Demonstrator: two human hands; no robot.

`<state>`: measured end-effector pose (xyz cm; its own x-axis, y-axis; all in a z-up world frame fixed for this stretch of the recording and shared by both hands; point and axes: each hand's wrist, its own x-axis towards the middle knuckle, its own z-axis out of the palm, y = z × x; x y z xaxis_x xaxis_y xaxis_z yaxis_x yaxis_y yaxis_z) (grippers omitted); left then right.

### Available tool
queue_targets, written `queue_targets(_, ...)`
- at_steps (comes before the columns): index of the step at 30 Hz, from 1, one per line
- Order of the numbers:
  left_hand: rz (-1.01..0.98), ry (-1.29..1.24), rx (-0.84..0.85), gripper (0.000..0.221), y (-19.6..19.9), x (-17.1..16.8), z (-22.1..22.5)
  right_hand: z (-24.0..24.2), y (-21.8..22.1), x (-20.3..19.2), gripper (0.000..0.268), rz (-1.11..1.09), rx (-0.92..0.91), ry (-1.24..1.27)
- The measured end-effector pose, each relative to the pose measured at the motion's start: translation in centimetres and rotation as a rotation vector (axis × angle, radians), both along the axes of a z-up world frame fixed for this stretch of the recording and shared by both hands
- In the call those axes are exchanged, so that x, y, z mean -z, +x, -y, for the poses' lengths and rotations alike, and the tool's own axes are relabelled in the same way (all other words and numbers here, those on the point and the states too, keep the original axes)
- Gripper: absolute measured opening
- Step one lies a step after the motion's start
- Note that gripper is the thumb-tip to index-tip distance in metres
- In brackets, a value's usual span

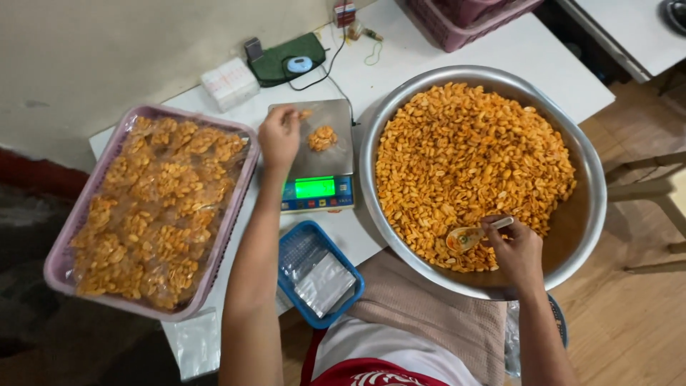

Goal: Packing snacks from a large bowl into small plastic bags using a spoon and a digital scale for portion control.

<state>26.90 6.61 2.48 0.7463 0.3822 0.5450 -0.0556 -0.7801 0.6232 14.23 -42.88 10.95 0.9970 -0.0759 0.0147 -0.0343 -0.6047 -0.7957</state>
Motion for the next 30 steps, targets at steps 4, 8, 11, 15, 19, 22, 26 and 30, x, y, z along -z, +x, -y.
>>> queue_targets(4, 0.029, -0.953, 0.252, 0.011, -1.5, -1.4, 2.5, 1.1, 0.3, 1.0, 0.012, 0.009, 0.020, 0.018)
queue_targets(8, -0.360, -1.386, 0.390, 0.011, -6.7, -8.4, 13.0, 1.6, 0.3, 3.3, 0.010, 0.059, -0.020, 0.022)
queue_targets(11, -0.454, -1.455, 0.599, 0.021, -9.7, -8.9, 20.5, 1.6, -0.3, 2.8, 0.014, 0.144, -0.046, -0.072)
queue_targets(15, -0.567, -1.430, 0.744, 0.025, -11.3, -7.9, 26.3, 2.8, -2.3, 3.6, 0.012, 0.233, 0.030, -0.212)
queue_targets(19, -0.636, -1.324, 0.863, 0.023, -12.1, -8.4, 29.3, 3.6, -3.5, 5.6, 0.009, 0.233, 0.099, -0.122)
queue_targets(22, -0.677, -1.338, 0.837, 0.023, -11.8, -4.7, 30.7, 2.8, -3.2, 4.8, 0.008, 0.236, 0.113, -0.082)
queue_targets(26, -0.790, -1.361, 0.641, 0.024, -12.7, -6.1, 32.5, 2.2, -3.2, 3.4, 0.008, 0.241, 0.149, -0.049)
queue_targets(30, -0.860, -1.361, 0.602, 0.033, -13.7, -8.2, 32.4, 2.7, -3.2, 6.0, 0.006, 0.251, 0.223, -0.141)
